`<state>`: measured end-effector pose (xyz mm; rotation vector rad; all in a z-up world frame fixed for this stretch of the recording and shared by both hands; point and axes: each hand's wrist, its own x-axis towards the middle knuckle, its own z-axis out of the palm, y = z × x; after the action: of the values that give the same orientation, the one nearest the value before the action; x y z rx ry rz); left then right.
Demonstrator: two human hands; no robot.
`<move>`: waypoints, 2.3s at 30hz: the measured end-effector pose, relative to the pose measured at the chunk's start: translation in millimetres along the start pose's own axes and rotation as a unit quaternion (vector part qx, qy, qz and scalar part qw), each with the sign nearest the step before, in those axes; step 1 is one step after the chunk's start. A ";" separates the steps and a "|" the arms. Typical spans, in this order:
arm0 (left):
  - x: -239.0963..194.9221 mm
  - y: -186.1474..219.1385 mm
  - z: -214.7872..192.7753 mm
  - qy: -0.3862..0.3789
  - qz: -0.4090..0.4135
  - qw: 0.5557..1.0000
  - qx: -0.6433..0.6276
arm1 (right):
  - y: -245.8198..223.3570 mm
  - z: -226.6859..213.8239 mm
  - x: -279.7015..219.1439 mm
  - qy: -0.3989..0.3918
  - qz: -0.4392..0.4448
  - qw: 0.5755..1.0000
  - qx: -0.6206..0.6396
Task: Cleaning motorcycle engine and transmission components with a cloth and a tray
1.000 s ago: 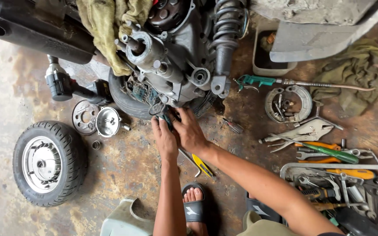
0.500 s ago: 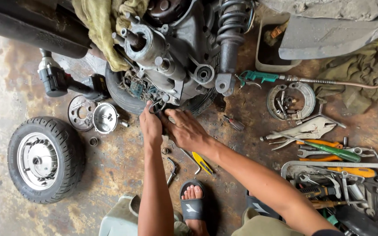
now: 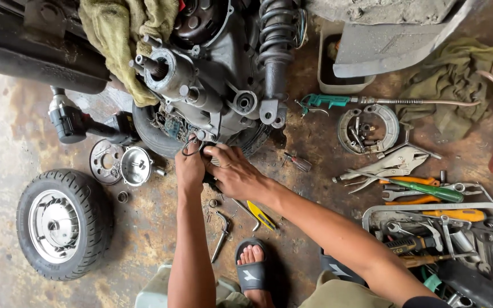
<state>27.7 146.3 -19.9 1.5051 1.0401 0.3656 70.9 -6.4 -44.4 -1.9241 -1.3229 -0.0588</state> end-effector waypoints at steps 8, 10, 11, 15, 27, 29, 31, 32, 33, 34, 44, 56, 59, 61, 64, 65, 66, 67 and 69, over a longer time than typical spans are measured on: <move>-75.9 46.1 29.3 0.094 0.031 0.995 -0.026 | -11.8 -35.8 -13.6 0.045 0.064 0.964 0.253; -86.3 38.7 26.3 0.096 0.060 0.994 0.000 | -12.4 -29.3 -18.7 0.099 0.113 0.930 0.335; -89.9 37.0 22.7 0.119 0.096 0.988 0.008 | -12.4 -28.2 -21.7 0.118 0.176 0.888 0.408; -101.7 27.2 12.0 0.222 0.081 0.972 -0.013 | -4.8 -26.0 -14.9 0.097 0.258 0.777 0.565; -126.0 29.5 12.4 0.112 0.027 0.993 -0.032 | -44.0 -53.0 5.7 0.116 0.378 0.737 0.548; -138.4 41.7 18.9 0.038 -0.012 0.999 -0.032 | -31.3 -20.9 -6.5 0.189 0.364 0.688 0.598; -136.1 28.7 23.9 -0.039 -0.053 0.998 -0.024 | -21.1 -11.3 -23.1 0.268 0.347 0.628 0.643; -126.0 9.2 25.4 -0.013 -0.021 0.999 0.023 | -15.6 -17.0 -32.6 0.266 0.375 0.696 0.551; -115.9 -10.1 26.8 0.012 0.011 0.997 0.069 | -10.1 -22.9 -42.4 0.260 0.399 0.754 0.452; -114.0 -7.6 38.5 0.005 0.016 0.997 0.075 | -14.9 -32.4 -45.6 0.270 0.400 0.750 0.452; -101.9 42.2 77.4 -0.007 -0.021 0.991 -0.130 | 12.4 -93.8 -14.7 0.466 0.291 0.812 0.195; -90.3 16.6 76.0 -0.027 -0.004 0.995 -0.098 | 19.6 0.5 -24.1 0.379 0.213 0.899 0.049; -64.7 -8.0 64.9 -0.026 -0.007 0.997 -0.079 | 22.0 -7.2 -22.1 0.374 0.199 0.904 0.059; -80.5 -16.3 53.4 0.002 -0.036 0.996 -0.082 | 12.4 -10.9 -37.4 0.373 0.232 0.894 0.087; -94.3 10.8 69.6 -0.033 -0.033 0.998 -0.046 | 20.1 -26.1 -41.5 0.421 0.269 0.856 0.133; -97.7 18.4 78.1 -0.034 -0.038 0.997 -0.054 | 21.9 -32.2 -40.8 0.441 0.284 0.843 0.120; -104.9 25.0 79.0 -0.032 -0.048 0.997 -0.054 | 15.7 -34.4 -41.8 0.458 0.304 0.828 0.112; -101.3 29.2 82.8 -0.034 -0.048 0.997 -0.053 | 20.2 -36.9 -30.2 0.460 0.305 0.827 0.111; -100.9 31.2 86.1 -0.047 -0.022 0.998 -0.042 | 23.2 -38.2 -15.4 0.465 0.288 0.836 0.041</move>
<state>47.9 17.9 21.1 1.4094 0.9704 0.3009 96.9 -45.4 -38.0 -1.7493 -0.0832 -0.5476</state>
